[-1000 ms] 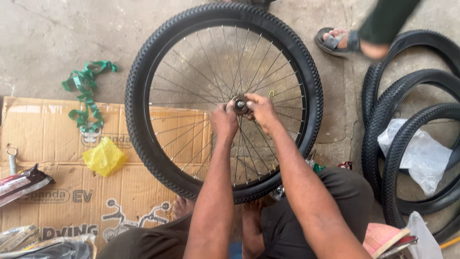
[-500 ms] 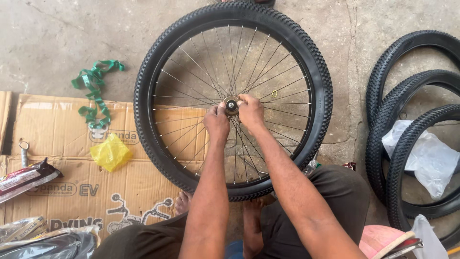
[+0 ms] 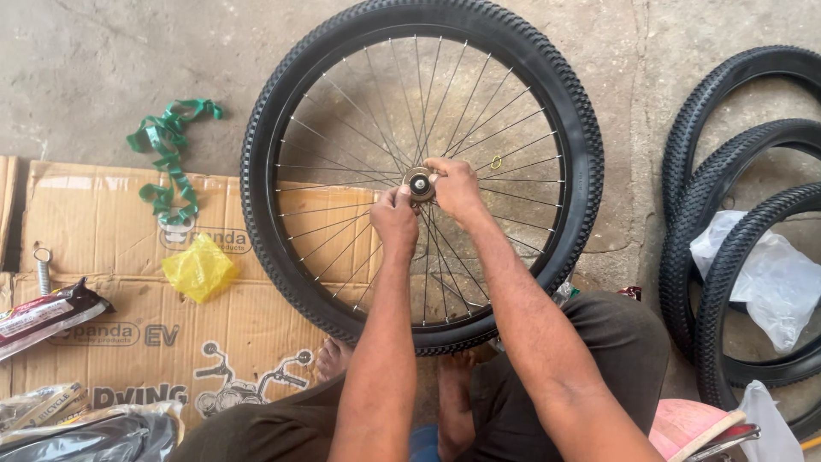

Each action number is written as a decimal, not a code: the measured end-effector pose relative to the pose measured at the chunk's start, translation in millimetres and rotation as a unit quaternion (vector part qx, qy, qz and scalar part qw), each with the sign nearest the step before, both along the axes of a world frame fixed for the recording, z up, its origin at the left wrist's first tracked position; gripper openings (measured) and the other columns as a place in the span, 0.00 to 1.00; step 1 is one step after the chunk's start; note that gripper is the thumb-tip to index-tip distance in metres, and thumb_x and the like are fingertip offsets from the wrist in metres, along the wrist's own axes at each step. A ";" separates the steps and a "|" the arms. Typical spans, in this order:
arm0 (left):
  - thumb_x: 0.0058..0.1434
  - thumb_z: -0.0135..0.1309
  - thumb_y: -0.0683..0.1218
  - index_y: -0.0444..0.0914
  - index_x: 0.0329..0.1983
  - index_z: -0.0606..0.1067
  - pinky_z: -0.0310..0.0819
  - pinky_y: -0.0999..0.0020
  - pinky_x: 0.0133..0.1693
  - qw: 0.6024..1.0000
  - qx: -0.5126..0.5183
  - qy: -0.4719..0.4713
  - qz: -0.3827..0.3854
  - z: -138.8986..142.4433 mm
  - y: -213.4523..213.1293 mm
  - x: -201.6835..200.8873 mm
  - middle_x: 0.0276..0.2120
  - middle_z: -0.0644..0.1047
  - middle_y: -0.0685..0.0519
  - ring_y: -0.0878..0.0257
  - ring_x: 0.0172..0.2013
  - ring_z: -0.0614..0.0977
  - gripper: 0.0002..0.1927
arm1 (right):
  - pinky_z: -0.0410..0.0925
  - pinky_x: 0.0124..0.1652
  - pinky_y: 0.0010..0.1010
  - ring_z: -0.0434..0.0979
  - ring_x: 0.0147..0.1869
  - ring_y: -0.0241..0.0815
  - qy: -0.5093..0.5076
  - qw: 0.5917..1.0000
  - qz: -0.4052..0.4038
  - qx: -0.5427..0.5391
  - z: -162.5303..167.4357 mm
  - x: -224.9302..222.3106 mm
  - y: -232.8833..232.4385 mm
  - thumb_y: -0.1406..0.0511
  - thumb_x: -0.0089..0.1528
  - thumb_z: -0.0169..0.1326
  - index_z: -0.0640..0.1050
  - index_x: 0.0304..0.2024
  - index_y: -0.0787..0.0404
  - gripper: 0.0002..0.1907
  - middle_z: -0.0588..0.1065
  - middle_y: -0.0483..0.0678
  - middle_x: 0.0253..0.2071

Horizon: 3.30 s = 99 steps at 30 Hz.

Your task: The person installs a bicycle tire onto a wheel rim. They first remove a protective strip, then use a tire lever to mount the tire bead onto the rim, and finally secure the wheel hub components.

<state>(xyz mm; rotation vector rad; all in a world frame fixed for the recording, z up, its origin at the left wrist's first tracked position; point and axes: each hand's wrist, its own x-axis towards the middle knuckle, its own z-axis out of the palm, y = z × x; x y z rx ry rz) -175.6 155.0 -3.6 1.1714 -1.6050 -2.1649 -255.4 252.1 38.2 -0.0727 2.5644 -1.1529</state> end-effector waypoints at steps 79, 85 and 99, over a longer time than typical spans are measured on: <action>0.68 0.51 0.49 0.29 0.42 0.78 0.74 0.69 0.20 0.986 0.149 -0.062 -0.049 24.0 -15.2 -10.7 0.25 0.80 0.49 0.65 0.20 0.80 0.16 | 0.73 0.27 0.27 0.79 0.34 0.38 -0.253 0.964 -0.020 -0.078 30.8 -36.5 -3.0 0.72 0.65 0.52 0.79 0.56 0.61 0.17 0.80 0.51 0.40; 0.67 0.53 0.49 0.29 0.41 0.79 0.73 0.69 0.20 0.989 0.145 -0.031 -0.006 22.1 -11.2 -10.4 0.25 0.81 0.49 0.65 0.18 0.79 0.16 | 0.79 0.30 0.28 0.83 0.39 0.39 -0.186 0.956 -0.144 -0.173 12.3 5.1 -1.2 0.73 0.65 0.50 0.77 0.58 0.65 0.18 0.79 0.51 0.45; 0.61 0.59 0.43 0.30 0.44 0.81 0.79 0.66 0.36 0.980 -0.112 -0.002 -0.167 12.5 -37.4 -18.6 0.36 0.84 0.46 0.60 0.35 0.85 0.12 | 0.77 0.27 0.28 0.82 0.38 0.40 -0.116 0.963 -0.178 -0.165 12.5 22.3 -4.1 0.75 0.63 0.51 0.79 0.56 0.61 0.19 0.78 0.48 0.43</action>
